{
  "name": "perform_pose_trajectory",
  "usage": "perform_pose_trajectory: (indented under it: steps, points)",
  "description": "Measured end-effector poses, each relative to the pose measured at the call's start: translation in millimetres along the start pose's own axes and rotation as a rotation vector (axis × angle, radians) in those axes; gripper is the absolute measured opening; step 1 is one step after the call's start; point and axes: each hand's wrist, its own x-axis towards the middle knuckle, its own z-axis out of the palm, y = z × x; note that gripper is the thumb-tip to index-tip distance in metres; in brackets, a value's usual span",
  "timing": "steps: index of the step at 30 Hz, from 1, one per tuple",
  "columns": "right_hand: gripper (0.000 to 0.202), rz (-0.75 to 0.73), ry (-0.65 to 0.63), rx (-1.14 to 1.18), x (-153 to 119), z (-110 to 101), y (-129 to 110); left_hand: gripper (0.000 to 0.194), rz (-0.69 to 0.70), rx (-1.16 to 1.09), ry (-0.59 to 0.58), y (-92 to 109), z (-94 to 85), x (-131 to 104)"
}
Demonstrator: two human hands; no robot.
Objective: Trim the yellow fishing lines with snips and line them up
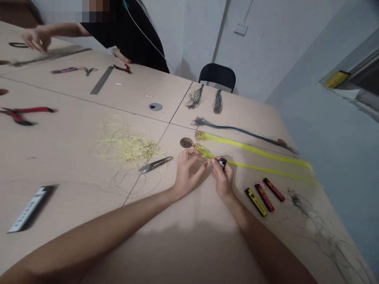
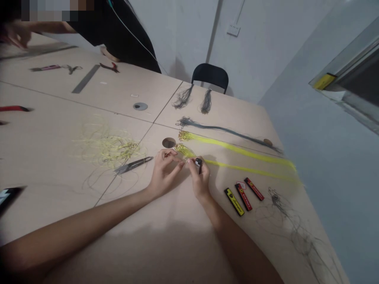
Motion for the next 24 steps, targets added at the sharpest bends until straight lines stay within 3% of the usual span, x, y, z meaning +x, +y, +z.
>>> perform_pose_trajectory:
  steps: [4,8,12,15,19,22,24]
  points:
    - [0.030,0.020,0.009,0.011,1.8,1.1,-0.5,0.013,-0.001,0.016,-0.059,1.4,-2.5,-0.2]
    - [0.029,0.202,0.021,0.175,6.1,4.1,-7.6,0.013,-0.037,0.005,-0.080,2.0,-2.3,0.5]
    - [0.024,0.375,-0.077,0.390,11.5,3.5,-23.1,0.012,-0.081,-0.025,-0.061,-0.3,-0.2,1.1]
    - [0.020,0.385,-0.151,0.449,18.2,-3.0,-42.2,0.012,-0.168,-0.070,-0.020,-4.7,1.5,2.9]
    - [0.019,0.257,-0.129,0.388,34.1,-26.1,-82.5,0.014,-0.317,-0.150,0.043,-11.9,3.9,6.9]
    - [0.020,0.140,0.020,0.383,46.8,-57.3,-118.7,0.014,-0.366,-0.212,0.090,-15.7,6.2,8.2]
    - [0.023,0.128,0.125,0.542,53.5,-84.7,-139.3,0.013,-0.360,-0.239,0.100,-17.5,8.1,8.1]
